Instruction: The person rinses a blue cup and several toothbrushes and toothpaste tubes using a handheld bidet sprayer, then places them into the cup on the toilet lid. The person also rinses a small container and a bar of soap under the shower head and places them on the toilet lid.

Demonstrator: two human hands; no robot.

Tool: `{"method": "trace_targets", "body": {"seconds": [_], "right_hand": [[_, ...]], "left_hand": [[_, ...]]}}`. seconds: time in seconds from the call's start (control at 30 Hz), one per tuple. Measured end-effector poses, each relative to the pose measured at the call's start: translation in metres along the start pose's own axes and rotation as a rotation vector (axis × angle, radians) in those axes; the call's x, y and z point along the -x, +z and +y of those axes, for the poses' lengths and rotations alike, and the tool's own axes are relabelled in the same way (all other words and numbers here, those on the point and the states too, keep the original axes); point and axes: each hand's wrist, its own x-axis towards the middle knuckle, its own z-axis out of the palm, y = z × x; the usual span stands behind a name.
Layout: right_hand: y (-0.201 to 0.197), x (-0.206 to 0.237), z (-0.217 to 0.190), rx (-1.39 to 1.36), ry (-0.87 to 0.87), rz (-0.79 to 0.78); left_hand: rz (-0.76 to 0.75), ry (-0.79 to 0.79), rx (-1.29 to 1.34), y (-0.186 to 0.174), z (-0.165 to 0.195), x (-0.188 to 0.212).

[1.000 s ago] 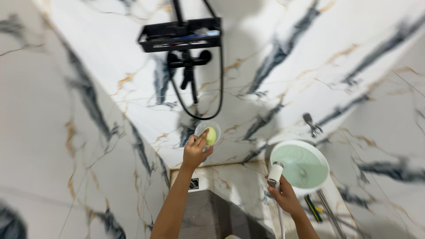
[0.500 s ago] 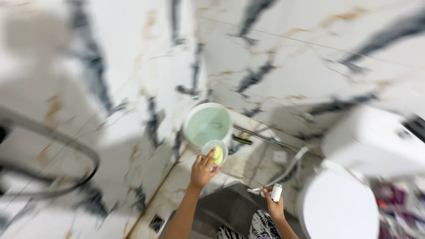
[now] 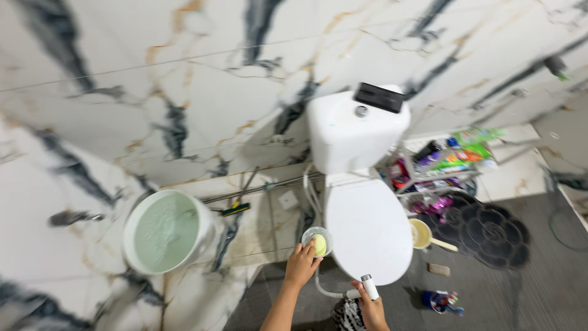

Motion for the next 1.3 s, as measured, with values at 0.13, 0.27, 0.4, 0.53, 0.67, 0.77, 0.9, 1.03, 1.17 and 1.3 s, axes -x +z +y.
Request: {"method": "trace_targets", "body": {"seconds": [0.13, 0.27, 0.4, 0.53, 0.67, 0.77, 0.9, 1.03, 1.17, 1.3], "right_hand": [[-0.038, -0.025, -0.010, -0.106, 0.046, 0.067], [-0.067, -0.050, -0.013, -0.244, 0.066, 0.100], [-0.090, -0.064, -0.005, -0.244, 0.030, 0.092], [-0.110, -0.070, 0.009, -0.278, 0.073, 0.109], [-0.128, -0.072, 0.021, -0.392, 0.129, 0.129], [-0.140, -0.075, 0.025, -0.430, 0.121, 0.137], [-0.152, -0.081, 0.028, -0.422, 0.049, 0.120], [-0.159, -0.088, 0.027, -0.411, -0.012, 0.158], [-0.164, -0.093, 0.026, -0.205, -0.045, 0.202], [-0.163, -0.096, 0.036, -0.160, -0.084, 0.186]], "left_hand": [[-0.154, -0.041, -0.034, 0.053, 0.040, -0.042], [-0.266, -0.056, -0.114, 0.103, 0.071, -0.082], [-0.442, -0.086, -0.187, 0.145, 0.089, -0.113], [-0.469, -0.126, -0.181, 0.180, 0.099, -0.131], [-0.399, -0.113, -0.187, 0.208, 0.104, -0.140], [-0.481, -0.152, -0.177, 0.219, 0.109, -0.141], [-0.556, -0.244, -0.281, 0.217, 0.122, -0.125], [-0.428, -0.351, -0.075, 0.215, 0.139, -0.085], [-0.592, -0.291, 0.422, 0.219, 0.163, -0.021], [-0.692, -0.046, 0.643, 0.209, 0.168, 0.018]]}}
